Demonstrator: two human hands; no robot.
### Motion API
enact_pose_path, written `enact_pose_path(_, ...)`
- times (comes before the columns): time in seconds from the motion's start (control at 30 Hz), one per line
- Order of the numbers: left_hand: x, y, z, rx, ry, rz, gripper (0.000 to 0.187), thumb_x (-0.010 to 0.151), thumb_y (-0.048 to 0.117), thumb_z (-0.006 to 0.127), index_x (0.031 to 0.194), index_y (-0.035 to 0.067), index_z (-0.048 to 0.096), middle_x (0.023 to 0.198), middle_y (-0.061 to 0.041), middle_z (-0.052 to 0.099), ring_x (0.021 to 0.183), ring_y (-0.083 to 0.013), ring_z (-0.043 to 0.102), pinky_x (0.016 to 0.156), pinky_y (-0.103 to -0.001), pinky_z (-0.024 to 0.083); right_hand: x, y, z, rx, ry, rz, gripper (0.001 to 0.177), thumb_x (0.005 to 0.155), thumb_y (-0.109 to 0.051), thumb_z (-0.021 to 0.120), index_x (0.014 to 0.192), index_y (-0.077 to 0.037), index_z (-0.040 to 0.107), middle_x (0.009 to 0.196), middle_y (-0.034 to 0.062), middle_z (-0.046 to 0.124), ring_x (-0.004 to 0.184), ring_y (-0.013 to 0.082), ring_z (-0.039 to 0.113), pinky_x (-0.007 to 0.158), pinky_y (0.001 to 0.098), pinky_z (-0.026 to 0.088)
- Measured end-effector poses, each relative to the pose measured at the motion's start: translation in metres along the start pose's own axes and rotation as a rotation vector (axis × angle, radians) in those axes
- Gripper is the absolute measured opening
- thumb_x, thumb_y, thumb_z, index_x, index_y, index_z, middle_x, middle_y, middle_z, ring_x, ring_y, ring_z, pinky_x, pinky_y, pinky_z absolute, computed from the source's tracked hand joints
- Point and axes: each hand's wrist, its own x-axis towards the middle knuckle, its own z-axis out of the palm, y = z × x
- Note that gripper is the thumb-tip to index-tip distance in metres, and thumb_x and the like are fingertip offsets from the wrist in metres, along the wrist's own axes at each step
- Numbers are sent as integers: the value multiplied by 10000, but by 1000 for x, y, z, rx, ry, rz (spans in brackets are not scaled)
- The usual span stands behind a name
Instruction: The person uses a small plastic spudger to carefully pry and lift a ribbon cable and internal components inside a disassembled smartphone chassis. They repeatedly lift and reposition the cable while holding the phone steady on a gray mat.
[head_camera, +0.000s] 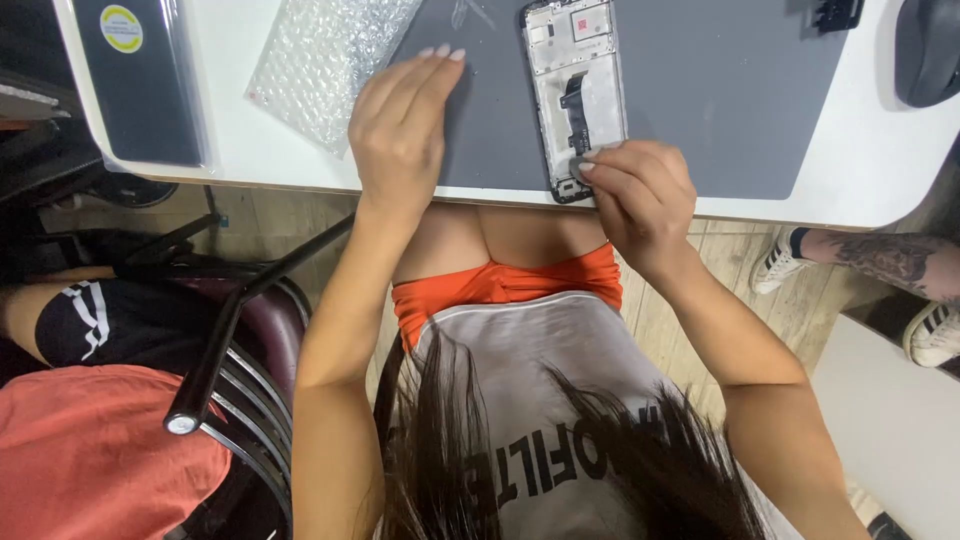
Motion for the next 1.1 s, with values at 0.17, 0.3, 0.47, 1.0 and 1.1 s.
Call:
enact_pose_path(0.17, -2, 0, 1, -19, -8, -18, 316, 1050, -164, 513, 1203, 7, 729, 1171, -131, 771, 1046, -302, 773, 868, -410, 598, 6, 2, 1, -73, -43, -62, 117, 1062, 67, 692, 1094, -4, 778, 1069, 129, 753, 928, 307, 681, 819, 402, 513)
enact_pose_path(0.3, 9, 2, -3, 125, 82, 35, 156, 1039, -62, 634, 1037, 39, 753, 932, -90, 735, 771, -259, 673, 647, -340, 548, 8, 5, 1, -122, -91, -108, 153, 1084, 55, 672, 1170, -21, 773, 1107, 115, 764, 928, 304, 684, 801, 409, 513)
enact_pose_path(0.47, 7, 1, -1, 134, 21, 28, 257, 1070, -75, 525, 1132, 3, 763, 1095, -124, 758, 996, -305, 724, 875, -401, 621, 2, 4, -2, -109, -197, -105, 151, 1106, 13, 657, 1228, -8, 743, 1193, 150, 753, 955, 330, 677, 817, 435, 529)
enact_pose_path(1.0, 25, 36, 0, 33, -779, 4, 1404, 786, 946, 826, 1651, -43, 331, 1711, -247, 267, 1586, -418, 169, 1258, -718, 84, -5, 9, 1, -64, -180, -86, 158, 1101, -5, 637, 1196, 23, 761, 1210, 154, 747, 1012, 316, 645, 912, 418, 578)
enact_pose_path(1.1, 29, 50, 2, 128, -846, -31, 1494, 762, 990, 799, 1653, -93, 285, 1711, -267, 186, 1597, -427, 156, 1296, -667, 114, -3, 7, -1, -55, -183, -80, 187, 1101, -106, 664, 1188, 27, 762, 1186, 153, 745, 1016, 308, 654, 911, 420, 585)
